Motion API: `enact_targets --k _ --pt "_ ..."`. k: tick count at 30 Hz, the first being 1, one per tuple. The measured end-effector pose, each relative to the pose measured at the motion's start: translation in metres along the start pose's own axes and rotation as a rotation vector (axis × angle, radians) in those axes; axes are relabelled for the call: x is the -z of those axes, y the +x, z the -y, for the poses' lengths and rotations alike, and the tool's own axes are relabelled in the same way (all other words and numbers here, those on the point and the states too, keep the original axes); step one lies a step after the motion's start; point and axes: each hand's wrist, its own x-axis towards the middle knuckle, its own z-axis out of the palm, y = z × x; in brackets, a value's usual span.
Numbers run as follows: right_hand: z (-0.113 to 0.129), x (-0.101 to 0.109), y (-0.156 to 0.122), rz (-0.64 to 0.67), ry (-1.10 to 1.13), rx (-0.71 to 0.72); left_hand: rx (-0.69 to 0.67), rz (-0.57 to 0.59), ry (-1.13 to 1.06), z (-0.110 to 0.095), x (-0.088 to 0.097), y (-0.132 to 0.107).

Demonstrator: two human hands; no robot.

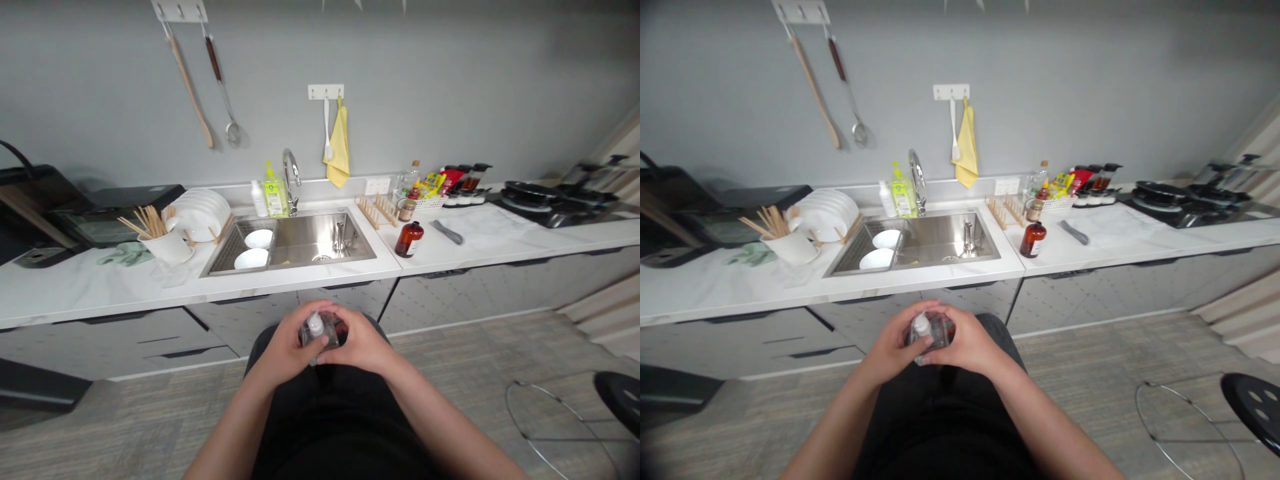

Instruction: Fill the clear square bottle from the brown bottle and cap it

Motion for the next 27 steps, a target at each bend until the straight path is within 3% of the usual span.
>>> enact_targets --k 3,8,14,17,22,27 --pt "-0.003 0.002 0.000 -0.015 0.015 -0.012 0.023 0.006 -0.067 0.007 0.004 -0.003" --pt "-0.003 -0.003 0.001 -0.007 0.010 -0.033 0.083 -0.178 -0.019 0.022 -0.001 -0.001" --pt "-0.004 -0.007 0.003 0.036 0.052 -0.013 0.033 -0.001 -0.124 0.014 0.006 -0.006" --pt "-0.011 -0.008 0.004 0.017 0.031 -0.021 0.061 -0.038 -0.184 0.018 0.006 -0.006" --pt "-0.015 -0.013 0.005 0.018 -0.023 -0.037 0.125 -0.205 -0.069 0.031 0.001 -0.004" --pt "-0.015 -0.013 0.008 0.036 0.012 -0.020 0.090 -0.066 -0.148 0.031 0.006 -0.007"
